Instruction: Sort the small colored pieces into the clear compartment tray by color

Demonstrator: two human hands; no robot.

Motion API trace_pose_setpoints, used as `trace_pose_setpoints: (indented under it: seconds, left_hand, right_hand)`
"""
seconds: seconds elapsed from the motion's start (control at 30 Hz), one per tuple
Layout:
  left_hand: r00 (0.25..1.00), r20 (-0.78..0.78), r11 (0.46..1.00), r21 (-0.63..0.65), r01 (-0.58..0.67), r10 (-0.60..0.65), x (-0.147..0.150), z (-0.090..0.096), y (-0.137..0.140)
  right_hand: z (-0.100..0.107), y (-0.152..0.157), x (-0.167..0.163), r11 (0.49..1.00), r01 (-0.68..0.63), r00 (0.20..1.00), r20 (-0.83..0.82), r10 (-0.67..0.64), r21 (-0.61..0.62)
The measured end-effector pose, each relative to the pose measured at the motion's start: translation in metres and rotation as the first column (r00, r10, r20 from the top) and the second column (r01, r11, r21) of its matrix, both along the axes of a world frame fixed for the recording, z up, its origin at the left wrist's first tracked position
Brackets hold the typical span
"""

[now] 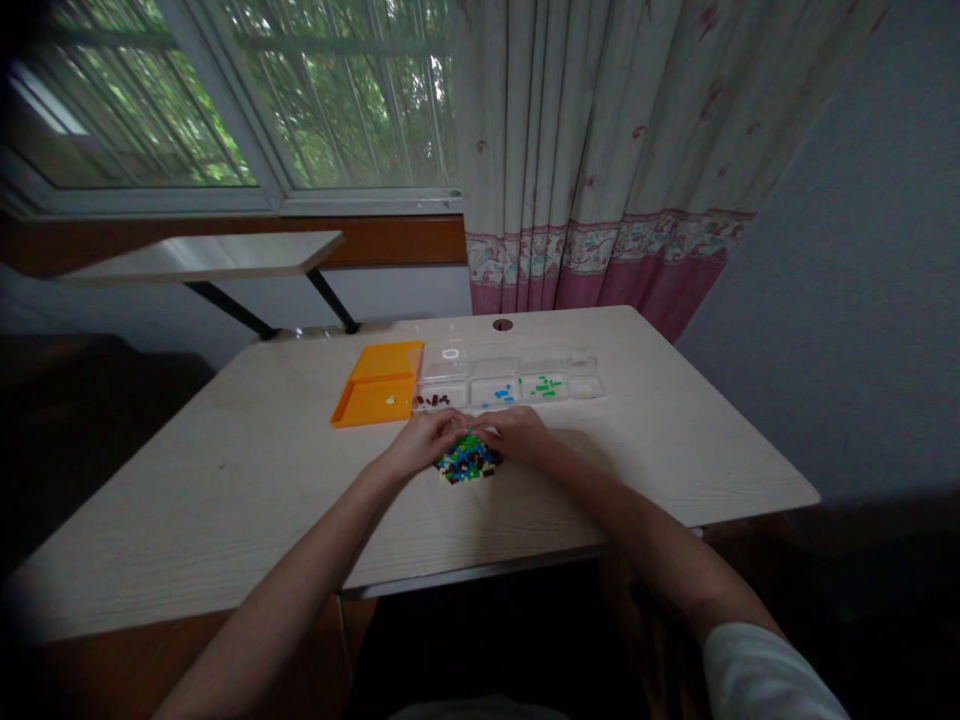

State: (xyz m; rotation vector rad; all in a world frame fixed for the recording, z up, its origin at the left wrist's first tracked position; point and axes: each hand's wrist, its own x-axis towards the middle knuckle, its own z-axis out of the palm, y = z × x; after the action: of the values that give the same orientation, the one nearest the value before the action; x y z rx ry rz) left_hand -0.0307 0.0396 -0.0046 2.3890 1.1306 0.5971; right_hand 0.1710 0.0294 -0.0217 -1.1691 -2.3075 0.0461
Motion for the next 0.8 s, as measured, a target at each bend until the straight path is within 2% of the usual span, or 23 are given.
trace_pose_setpoints:
  seconds: [0.2,0.33,0.43,0.57,0.8]
  left_hand:
    - [1.0,0.027,1.0,0.017,-0.003,0.002,0.001,-0.001,-0.001]
    - [0.999,0.035,0.999,0.026,-0.034,0.034,0.0,0.002,-0.002]
    - [0.998,-0.05,0.999,0.034,-0.032,0.034,-0.004,0.002,0.001]
    - [0.984,-0.178,0.998,0.057,0.032,-0.021,-0.007,-0.001,0.004]
    - [0.961,-0.26,0.993,0.045,0.11,-0.095,-0.01,-0.005,0.006]
  right_hand:
    - [-0.004,0.001,-0.001,0.999,-0.007,1.0,-0.014,0.007,0.047]
    - [-0.003,0.004,0.002,0.992,-0.004,0.998,-0.069,0.013,0.124]
    - [0.004,0.007,0.009,0.978,0.073,0.988,-0.148,-0.044,0.196]
    - [0.018,0.009,0.023,0.951,0.168,0.962,-0.254,-0.101,0.258]
    - [0.025,0.01,0.033,0.93,0.217,0.939,-0.324,-0.115,0.298]
